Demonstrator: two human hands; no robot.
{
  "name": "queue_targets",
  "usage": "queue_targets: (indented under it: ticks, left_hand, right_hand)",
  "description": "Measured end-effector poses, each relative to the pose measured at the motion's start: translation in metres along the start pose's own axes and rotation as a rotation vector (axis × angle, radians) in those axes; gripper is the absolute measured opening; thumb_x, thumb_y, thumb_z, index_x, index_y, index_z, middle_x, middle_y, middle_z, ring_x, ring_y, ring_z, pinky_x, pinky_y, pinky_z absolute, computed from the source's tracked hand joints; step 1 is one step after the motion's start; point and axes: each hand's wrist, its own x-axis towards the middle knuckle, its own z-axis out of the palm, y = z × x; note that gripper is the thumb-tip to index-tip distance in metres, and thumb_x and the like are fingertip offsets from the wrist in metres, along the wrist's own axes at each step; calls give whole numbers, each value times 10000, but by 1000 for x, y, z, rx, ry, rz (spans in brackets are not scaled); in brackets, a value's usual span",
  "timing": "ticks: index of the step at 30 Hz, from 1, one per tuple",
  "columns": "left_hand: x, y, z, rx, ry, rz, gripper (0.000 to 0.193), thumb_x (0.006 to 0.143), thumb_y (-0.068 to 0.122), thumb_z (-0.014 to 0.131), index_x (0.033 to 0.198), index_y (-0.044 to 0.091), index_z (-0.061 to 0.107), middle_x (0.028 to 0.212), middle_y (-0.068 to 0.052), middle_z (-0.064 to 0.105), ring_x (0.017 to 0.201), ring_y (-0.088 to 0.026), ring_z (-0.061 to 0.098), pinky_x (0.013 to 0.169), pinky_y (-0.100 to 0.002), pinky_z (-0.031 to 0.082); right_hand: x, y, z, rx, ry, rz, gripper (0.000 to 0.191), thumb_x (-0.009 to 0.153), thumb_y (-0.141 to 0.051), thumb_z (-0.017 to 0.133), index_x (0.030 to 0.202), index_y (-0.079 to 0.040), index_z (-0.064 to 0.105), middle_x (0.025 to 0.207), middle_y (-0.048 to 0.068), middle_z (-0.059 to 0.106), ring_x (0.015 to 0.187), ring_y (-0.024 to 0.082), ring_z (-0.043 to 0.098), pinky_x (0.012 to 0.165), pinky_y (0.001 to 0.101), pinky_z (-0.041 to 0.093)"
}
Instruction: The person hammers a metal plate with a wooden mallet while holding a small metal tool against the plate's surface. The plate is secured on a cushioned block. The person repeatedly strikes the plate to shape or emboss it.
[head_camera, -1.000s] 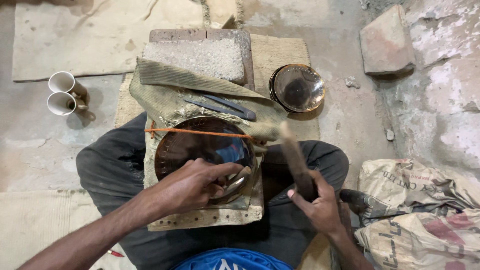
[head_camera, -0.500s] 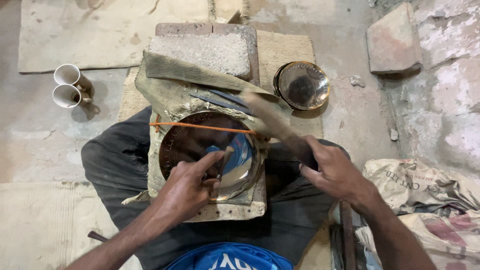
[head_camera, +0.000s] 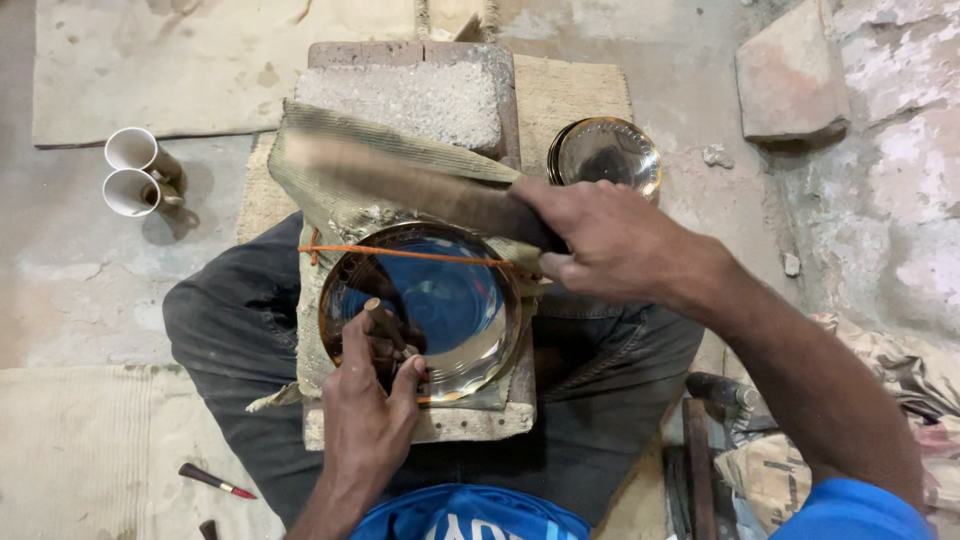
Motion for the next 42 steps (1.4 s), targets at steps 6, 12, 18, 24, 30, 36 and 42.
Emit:
queue_targets:
  ticks: [6, 12, 18, 24, 30, 36, 42]
  left_hand:
    - [4, 2, -1, 17, -80, -40, 511, 852, 54, 708, 1331, 54, 530, 799, -140, 784, 696, -228, 799, 587, -382, 592]
    - [19, 6, -3, 59, -189, 63, 535, 814, 24, 724, 1330, 85, 593, 817, -168, 779, 666, -288, 780, 600, -418, 569]
    - [33, 16, -9, 161, -420, 181, 571, 796, -4, 705, 1347, 107, 601, 844, -202, 784, 760, -317, 791, 680, -437, 579]
    - [49, 33, -14, 279, -726, 169, 610, 828, 29, 694, 1412, 169, 591, 819, -190, 770, 699, -317, 793, 686, -444, 586]
    - [59, 36, -14, 285, -889, 448, 567, 813, 19, 709, 1359, 128, 604, 881, -191, 771, 813, -375, 756, 708, -474, 559]
    - [61, 31, -16, 168, -812, 437, 498, 821, 33, 710, 1298, 100, 584, 941, -161, 786, 883, -332, 784, 731, -433, 586]
    - [58, 31, -16, 212, -791, 447, 470, 844, 55, 711, 1295, 109, 588, 957, -170, 777, 905, -335, 768, 734, -459, 570]
  right_hand:
    - [1, -6, -1, -103, -8, 16, 594, 898, -240, 639, 1428, -121, 396, 784, 86, 646, 666, 243, 644, 721, 453, 598]
    - [-31, 27, 36, 149, 77, 30, 448, 889, -195, 614, 1311, -94, 499, 873, 84, 690, 753, 219, 709, 742, 414, 648]
    - [-78, 51, 92, 302, 301, 20, 458, 830, -152, 709, 1238, -34, 538, 932, 155, 724, 845, 301, 746, 785, 448, 603]
    - [-106, 45, 162, 641, 417, 37, 421, 864, -114, 729, 1219, -19, 524, 959, 149, 744, 824, 260, 762, 729, 375, 629]
    - [-122, 28, 210, 738, 410, 472, 456, 825, -111, 759, 1235, -67, 564, 889, 143, 737, 629, 296, 702, 519, 375, 544]
    - [-118, 38, 211, 454, 680, 142, 394, 788, -84, 801, 1129, -43, 607, 938, 153, 711, 817, 261, 741, 679, 361, 575]
    - [-105, 55, 187, 861, 705, 183, 376, 872, -65, 762, 1217, -22, 617, 939, 156, 721, 848, 278, 694, 728, 383, 574]
